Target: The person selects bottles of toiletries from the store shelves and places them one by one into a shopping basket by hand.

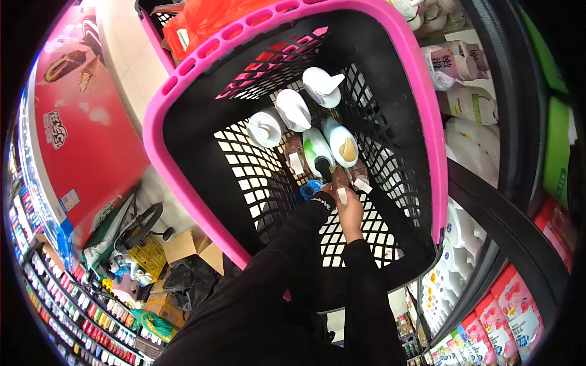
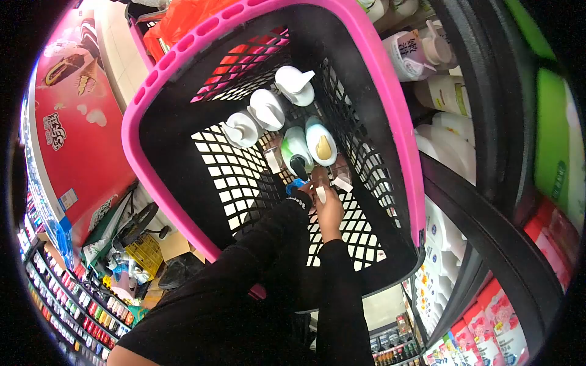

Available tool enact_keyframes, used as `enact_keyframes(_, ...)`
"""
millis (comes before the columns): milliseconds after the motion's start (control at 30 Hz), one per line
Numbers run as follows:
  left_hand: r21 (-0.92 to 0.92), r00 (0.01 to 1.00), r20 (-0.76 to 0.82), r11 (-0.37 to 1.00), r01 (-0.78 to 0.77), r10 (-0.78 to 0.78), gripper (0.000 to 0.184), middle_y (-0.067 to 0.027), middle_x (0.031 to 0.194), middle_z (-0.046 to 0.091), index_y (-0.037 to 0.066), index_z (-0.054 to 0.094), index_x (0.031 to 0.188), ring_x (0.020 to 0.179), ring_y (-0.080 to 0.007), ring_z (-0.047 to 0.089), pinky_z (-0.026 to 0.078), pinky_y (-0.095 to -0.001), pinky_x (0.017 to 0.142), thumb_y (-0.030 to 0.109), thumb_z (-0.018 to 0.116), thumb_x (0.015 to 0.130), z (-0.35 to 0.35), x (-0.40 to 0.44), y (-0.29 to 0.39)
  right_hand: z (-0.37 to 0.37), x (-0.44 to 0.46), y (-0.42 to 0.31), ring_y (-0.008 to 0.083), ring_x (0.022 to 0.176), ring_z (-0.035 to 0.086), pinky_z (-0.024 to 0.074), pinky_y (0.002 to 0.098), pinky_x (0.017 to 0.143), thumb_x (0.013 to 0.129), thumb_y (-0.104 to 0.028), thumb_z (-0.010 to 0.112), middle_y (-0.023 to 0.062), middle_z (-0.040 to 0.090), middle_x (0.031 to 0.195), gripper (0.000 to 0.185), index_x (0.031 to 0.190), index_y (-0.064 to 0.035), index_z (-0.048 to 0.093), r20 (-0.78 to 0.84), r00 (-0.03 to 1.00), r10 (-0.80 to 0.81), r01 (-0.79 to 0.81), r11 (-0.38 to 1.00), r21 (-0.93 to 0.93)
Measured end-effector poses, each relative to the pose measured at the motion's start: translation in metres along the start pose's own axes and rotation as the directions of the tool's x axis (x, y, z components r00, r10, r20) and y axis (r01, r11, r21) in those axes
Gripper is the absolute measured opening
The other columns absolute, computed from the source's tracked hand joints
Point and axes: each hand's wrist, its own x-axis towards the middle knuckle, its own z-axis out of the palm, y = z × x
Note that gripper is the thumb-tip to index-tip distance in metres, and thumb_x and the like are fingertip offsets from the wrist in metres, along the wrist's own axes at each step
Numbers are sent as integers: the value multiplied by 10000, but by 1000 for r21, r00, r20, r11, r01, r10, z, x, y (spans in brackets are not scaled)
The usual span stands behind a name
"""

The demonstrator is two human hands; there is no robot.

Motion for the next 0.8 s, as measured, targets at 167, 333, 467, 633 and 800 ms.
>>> enact_keyframes(167,-66,998,43,997,44,-41,231,-91,716,550,130,541,901,712,-253,552,417,-387,624,260,551,710,6,-6,2,5,5,3,300,921,531,422,355,779,717,-95,594,137,553,1002,309,1019,-59,538,-26,999,30,-30,1000,-1)
enact_keyframes(333,-132,997,56,989,65,-58,208,-94,690,550,122,544,876,690,-252,557,418,-384,601,235,556,702,1,7,11,-6,3,-8,342,981,486,395,369,811,711,-32,586,186,516,1046,418,1104,-30,445,41,996,85,-85,996,-3)
enact_keyframes(467,-172,996,49,982,79,-71,190,-95,670,550,116,547,857,673,-252,560,419,-382,582,216,559,696,-3,10,20,-7,-7,-7,363,1039,439,365,378,866,659,107,520,223,448,1124,555,1170,23,324,46,998,49,-47,998,-37)
enact_keyframes(633,-180,999,-17,983,44,-48,167,-98,644,550,108,551,833,651,-251,565,420,-379,560,191,564,689,35,-57,40,-38,-39,-22,373,987,464,388,384,828,531,79,657,228,499,1029,713,1164,9,336,78,997,26,-31,997,70)
enact_keyframes(800,-102,987,-161,994,-31,14,144,-100,618,550,100,555,808,630,-250,570,421,-377,537,166,568,681,55,-89,64,-90,-87,-41,356,967,492,407,381,797,627,-48,630,224,524,998,561,1131,1,387,239,966,-98,79,993,84)
